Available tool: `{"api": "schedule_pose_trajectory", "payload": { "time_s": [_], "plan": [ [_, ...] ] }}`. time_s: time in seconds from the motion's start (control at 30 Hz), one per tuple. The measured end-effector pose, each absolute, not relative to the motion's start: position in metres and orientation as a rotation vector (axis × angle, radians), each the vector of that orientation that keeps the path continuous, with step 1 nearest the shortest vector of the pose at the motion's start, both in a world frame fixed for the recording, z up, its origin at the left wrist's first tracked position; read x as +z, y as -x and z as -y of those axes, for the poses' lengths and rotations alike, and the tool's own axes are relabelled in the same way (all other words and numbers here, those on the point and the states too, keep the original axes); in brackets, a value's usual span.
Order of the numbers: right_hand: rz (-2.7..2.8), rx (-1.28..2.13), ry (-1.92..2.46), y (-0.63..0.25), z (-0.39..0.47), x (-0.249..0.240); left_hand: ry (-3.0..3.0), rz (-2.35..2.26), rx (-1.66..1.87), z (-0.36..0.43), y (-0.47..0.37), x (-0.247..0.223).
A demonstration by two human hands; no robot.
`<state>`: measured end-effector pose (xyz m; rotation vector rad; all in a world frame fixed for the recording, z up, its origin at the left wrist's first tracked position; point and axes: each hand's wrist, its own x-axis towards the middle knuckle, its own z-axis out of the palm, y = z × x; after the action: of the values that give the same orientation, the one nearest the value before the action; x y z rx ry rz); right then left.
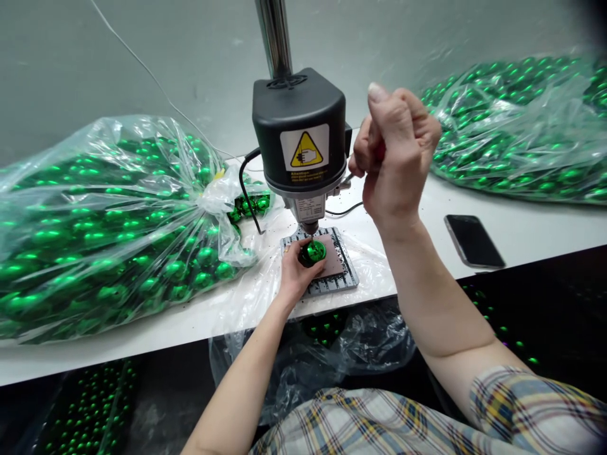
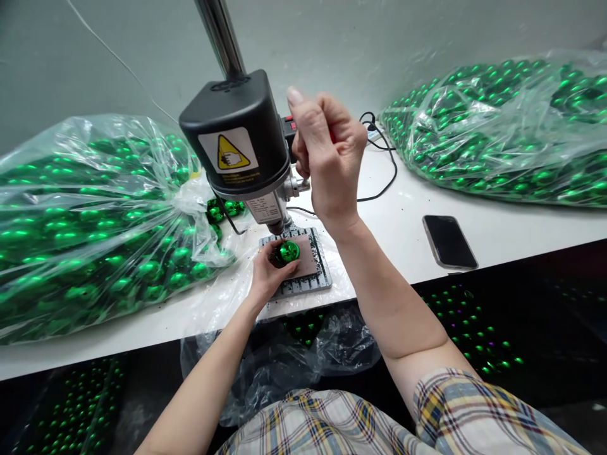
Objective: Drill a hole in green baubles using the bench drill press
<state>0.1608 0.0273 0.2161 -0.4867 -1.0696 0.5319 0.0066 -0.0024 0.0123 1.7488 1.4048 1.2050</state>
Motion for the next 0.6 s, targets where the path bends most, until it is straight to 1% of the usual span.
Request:
{"api": "schedule_pose_trajectory", "payload": {
  "time_s": [0.37, 0.6],
  "plan": [
    [1.014, 0.46, 0.435, -0.158, -0.002, 0.189, -1.725, -1.4, 1.199, 0.002, -0.007, 0.012],
    [1.037, 0.415, 0.369, -0.16, -0.001, 0.17, -1.725, -1.4, 1.187, 0.001, -0.006, 0.009]
  ]
}}
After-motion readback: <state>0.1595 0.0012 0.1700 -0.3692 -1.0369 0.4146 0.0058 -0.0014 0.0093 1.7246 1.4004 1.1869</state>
